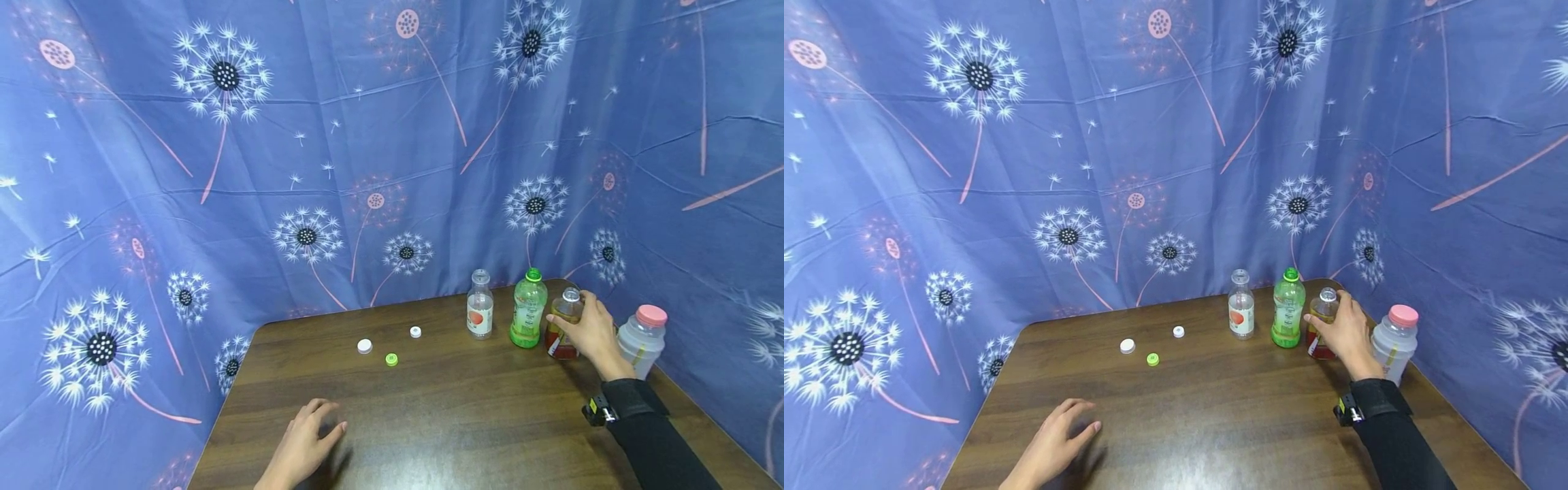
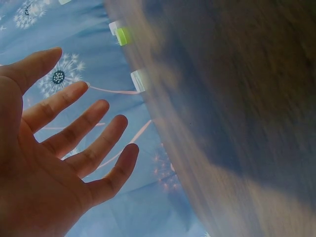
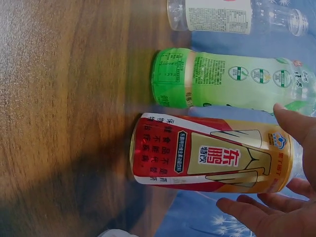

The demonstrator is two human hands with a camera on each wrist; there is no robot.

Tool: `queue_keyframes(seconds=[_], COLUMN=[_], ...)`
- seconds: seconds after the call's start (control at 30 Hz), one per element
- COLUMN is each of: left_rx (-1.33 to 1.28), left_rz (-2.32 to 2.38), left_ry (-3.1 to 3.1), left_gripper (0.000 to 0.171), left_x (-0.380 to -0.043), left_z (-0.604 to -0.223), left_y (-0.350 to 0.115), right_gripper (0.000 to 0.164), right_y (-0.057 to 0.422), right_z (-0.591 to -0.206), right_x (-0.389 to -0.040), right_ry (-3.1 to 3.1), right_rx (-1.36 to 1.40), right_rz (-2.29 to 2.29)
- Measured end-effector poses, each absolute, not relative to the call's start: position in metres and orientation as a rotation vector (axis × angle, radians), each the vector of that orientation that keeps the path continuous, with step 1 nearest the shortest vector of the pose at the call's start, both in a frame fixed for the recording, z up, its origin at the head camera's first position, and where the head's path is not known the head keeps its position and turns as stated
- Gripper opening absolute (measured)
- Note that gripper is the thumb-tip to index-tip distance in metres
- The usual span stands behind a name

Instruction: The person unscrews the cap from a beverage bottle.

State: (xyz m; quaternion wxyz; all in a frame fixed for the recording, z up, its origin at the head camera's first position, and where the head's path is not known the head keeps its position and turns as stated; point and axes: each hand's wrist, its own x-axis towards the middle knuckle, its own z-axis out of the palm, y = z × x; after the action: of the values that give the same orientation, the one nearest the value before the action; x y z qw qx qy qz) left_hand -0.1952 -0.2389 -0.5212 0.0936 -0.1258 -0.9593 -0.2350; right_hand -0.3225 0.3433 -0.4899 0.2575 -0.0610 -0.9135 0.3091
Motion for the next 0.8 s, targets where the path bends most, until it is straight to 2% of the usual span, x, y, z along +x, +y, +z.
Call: queue_keyframes(seconds=[0.27, 0.8], left_rx=[-0.359, -0.359], left_rz=[-0.668, -0.676], left_ry=[-2.881, -2.89], left_gripper=[0.031, 0.035], left_x=[-0.1954, -0.1955], left_z=[-0.5228, -0.526], left_y=[-0.2385, -0.2386], right_gripper=[0.095, 0.086], right_y=[0.3419, 0.3428], right_z=[-0.4902, -0.4933], right_x=[-0.3278, -0.3254], right_ry=[-2.509, -2.526], right_rx=[-0.168, -0.226], right_rz=[0.823, 0.786])
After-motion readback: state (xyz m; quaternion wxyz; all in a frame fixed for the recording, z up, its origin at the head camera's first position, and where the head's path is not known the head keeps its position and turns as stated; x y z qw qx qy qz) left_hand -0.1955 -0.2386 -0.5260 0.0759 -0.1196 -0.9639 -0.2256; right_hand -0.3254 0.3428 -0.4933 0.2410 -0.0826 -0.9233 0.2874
